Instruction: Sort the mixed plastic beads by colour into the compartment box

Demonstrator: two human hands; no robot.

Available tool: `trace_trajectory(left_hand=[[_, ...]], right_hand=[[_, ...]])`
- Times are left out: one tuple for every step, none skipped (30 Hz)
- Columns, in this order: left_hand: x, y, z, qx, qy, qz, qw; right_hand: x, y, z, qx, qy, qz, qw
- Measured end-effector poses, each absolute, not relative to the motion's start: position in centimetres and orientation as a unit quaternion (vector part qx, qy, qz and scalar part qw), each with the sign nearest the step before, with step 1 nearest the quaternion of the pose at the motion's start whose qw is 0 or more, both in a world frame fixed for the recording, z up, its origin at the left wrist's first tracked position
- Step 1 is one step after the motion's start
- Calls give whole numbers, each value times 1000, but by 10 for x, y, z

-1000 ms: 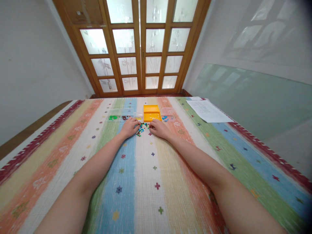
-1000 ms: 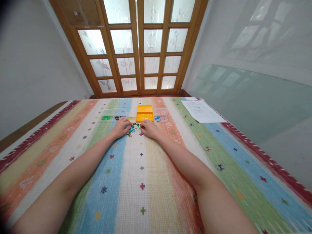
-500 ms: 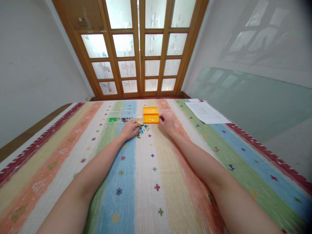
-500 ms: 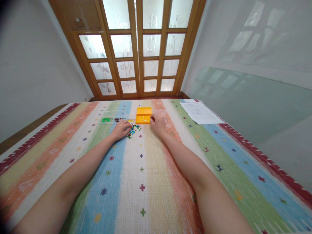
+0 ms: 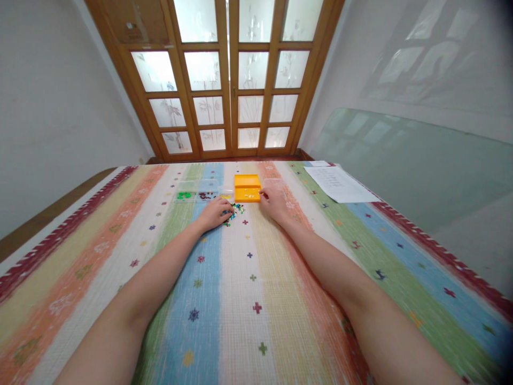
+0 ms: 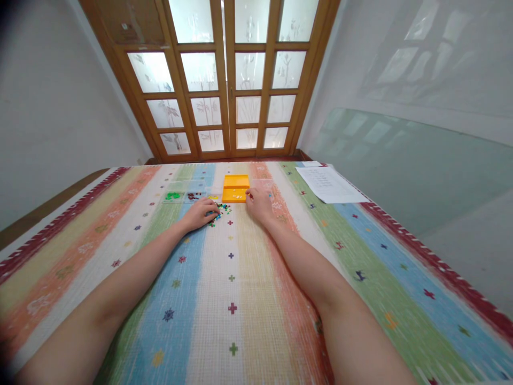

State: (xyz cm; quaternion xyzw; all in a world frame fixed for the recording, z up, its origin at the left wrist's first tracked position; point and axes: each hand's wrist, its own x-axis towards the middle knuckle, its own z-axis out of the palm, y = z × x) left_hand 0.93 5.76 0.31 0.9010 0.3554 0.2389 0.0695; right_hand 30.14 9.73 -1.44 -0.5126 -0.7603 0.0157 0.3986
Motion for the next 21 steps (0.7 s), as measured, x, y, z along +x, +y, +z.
trace_trajectory(left_hand=[[10,58,3,902,355,237,71],[11,58,3,902,355,236,73],[11,58,3,901,356,236,75],[11,59,2,900,357,236,78],[11,60,1,899,360,237,80],[11,60,1,897,363,237,81],[10,61,0,896,366,238,83],[10,62,-1,894,369,238,85],[9,62,-1,893,371,239,86],[9,62,-1,893,372,239,88],[9,63,-1,892,373,238,88],[9,63,-1,892,373,238,88],[9,62,-1,892,374,237,87],[9,62,-1,892,375,236,85],[9,62,-1,892,376,236,82],[8,62,-1,892,378,237,79],[8,63,-2,891,380,238,76],[8,63,-2,890,382,239,72],[8,63,-2,889,384,240,69],[8,63,-2,888,386,242,66],[7,63,-2,886,388,244,64]], right_hand=[[298,94,-13,-501,-774,17,388],[295,90,-11,-488,-787,18,378],[293,87,-9,-474,-800,20,367],[291,84,-8,-461,-813,21,356],[289,80,-6,-450,-823,20,346],[287,77,-4,-438,-833,18,336],[285,75,-3,-427,-843,15,327],[282,72,-2,-414,-853,13,317],[280,70,0,-401,-863,13,308],[277,67,0,-387,-872,14,299],[274,64,1,-372,-881,15,291],[270,62,2,-357,-890,17,283],[266,59,2,-341,-899,17,274],[263,57,2,-324,-908,16,264],[259,55,2,-309,-916,16,256],[256,53,2,-294,-923,16,248],[254,52,1,-281,-929,16,241],[253,51,0,-271,-933,17,235],[252,50,0,-262,-937,19,230],[251,50,-1,-257,-939,21,226],[251,49,-2,-254,-941,24,223]])
